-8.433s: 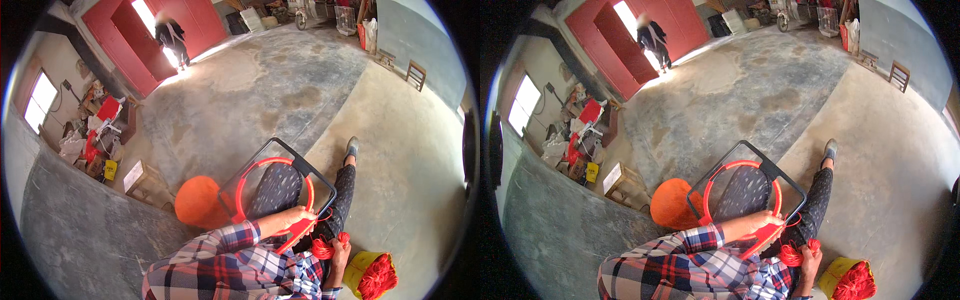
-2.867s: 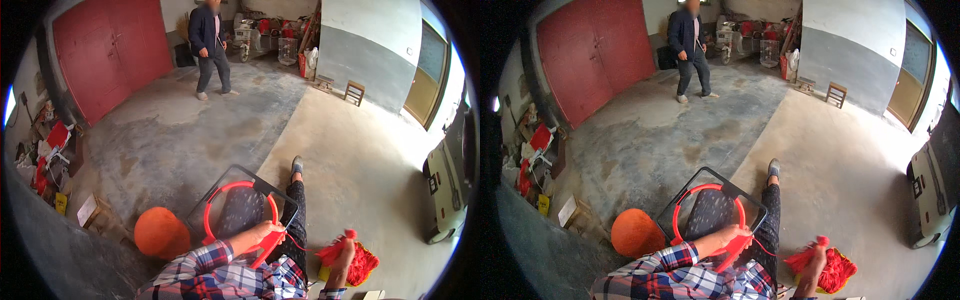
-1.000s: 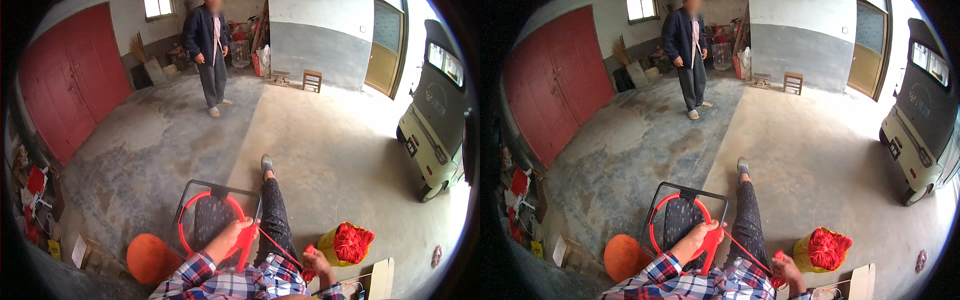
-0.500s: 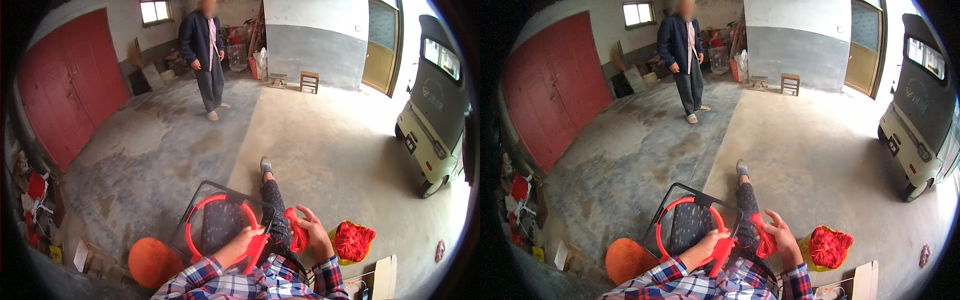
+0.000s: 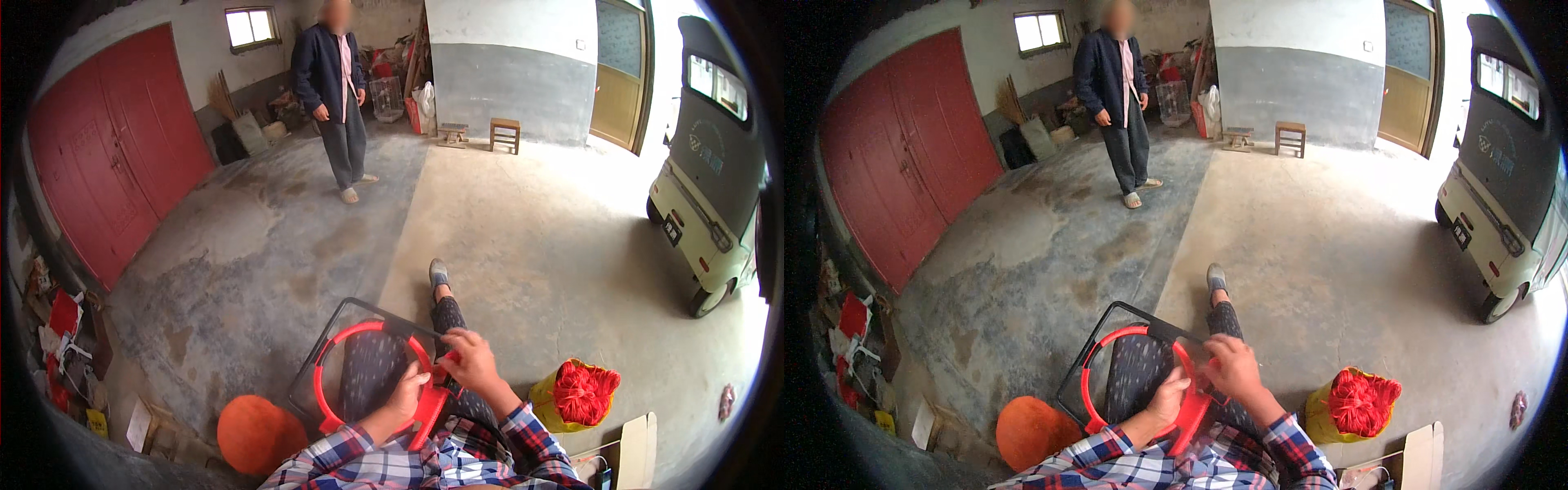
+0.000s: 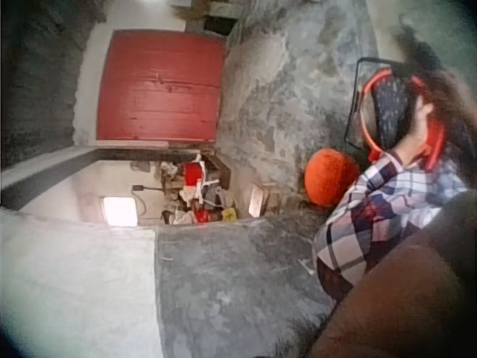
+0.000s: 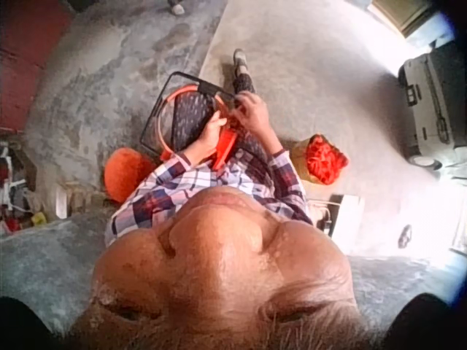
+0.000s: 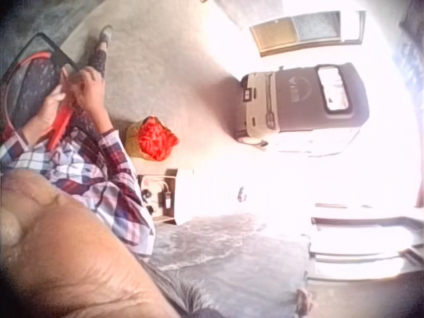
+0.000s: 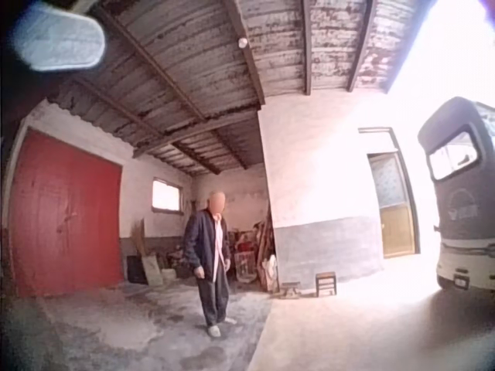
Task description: Wrapping red yarn or cord around a circular frame as part of a furniture manufacturing process.
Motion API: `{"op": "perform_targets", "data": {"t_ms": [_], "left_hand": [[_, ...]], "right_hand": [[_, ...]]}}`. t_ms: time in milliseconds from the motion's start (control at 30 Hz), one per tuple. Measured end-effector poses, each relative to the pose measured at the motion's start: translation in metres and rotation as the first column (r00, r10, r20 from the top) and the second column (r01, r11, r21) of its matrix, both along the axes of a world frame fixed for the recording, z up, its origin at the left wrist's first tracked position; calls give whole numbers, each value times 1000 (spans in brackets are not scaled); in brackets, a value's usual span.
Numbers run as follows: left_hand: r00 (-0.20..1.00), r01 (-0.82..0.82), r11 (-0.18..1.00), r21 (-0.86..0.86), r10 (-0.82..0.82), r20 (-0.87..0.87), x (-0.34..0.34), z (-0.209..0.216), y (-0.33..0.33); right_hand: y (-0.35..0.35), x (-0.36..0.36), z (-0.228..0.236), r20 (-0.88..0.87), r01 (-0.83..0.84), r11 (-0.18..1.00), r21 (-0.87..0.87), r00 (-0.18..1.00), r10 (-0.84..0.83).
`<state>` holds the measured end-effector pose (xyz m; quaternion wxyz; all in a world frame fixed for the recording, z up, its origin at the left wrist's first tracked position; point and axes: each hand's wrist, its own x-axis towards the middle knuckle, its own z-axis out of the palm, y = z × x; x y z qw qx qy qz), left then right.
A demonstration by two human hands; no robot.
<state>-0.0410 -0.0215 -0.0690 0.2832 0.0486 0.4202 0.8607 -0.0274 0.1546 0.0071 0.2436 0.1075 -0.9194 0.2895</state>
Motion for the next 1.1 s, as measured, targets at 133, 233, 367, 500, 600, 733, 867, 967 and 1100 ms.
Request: {"op": "perform_targets", "data": {"t_ms": [133, 233, 367, 500, 600, 733, 867, 967, 1100], "left_hand": [[986, 65, 995, 78, -76, 146, 10, 19, -2], [990, 75, 997, 2, -74, 124, 12, 12, -4], [983, 102, 991, -86, -87, 161, 5, 1, -2], [982, 56, 984, -172, -24, 187, 2, 0, 0], [980, 75, 962, -261, -22, 199, -4, 14, -1], [954, 205, 921, -332, -112, 277, -13, 21, 1], [892, 378, 895, -236, -283, 354, -6, 41, 0], [892, 377, 887, -268, -269, 364, 0, 39, -1], [893, 377, 879, -292, -261, 367, -1, 35, -2]], "right_hand": [[11, 38, -9, -106, 214, 871, -443, 952, -288], [11, 59, -33, 251, 218, 928, -302, 957, -143], [1, 55, -57, 492, 182, 924, -337, 870, 8], [4, 47, -54, 404, 240, 749, -618, 914, 41], [22, 49, -49, 427, 351, 438, -827, 900, 86], [58, 69, -32, 243, 169, 264, -950, 929, 279], [72, 85, -14, 91, -124, 432, -893, 891, 445], [60, 92, -7, -212, -225, -22, -974, 878, 430], [68, 95, 2, -549, -347, -451, -822, 692, 469]]}}
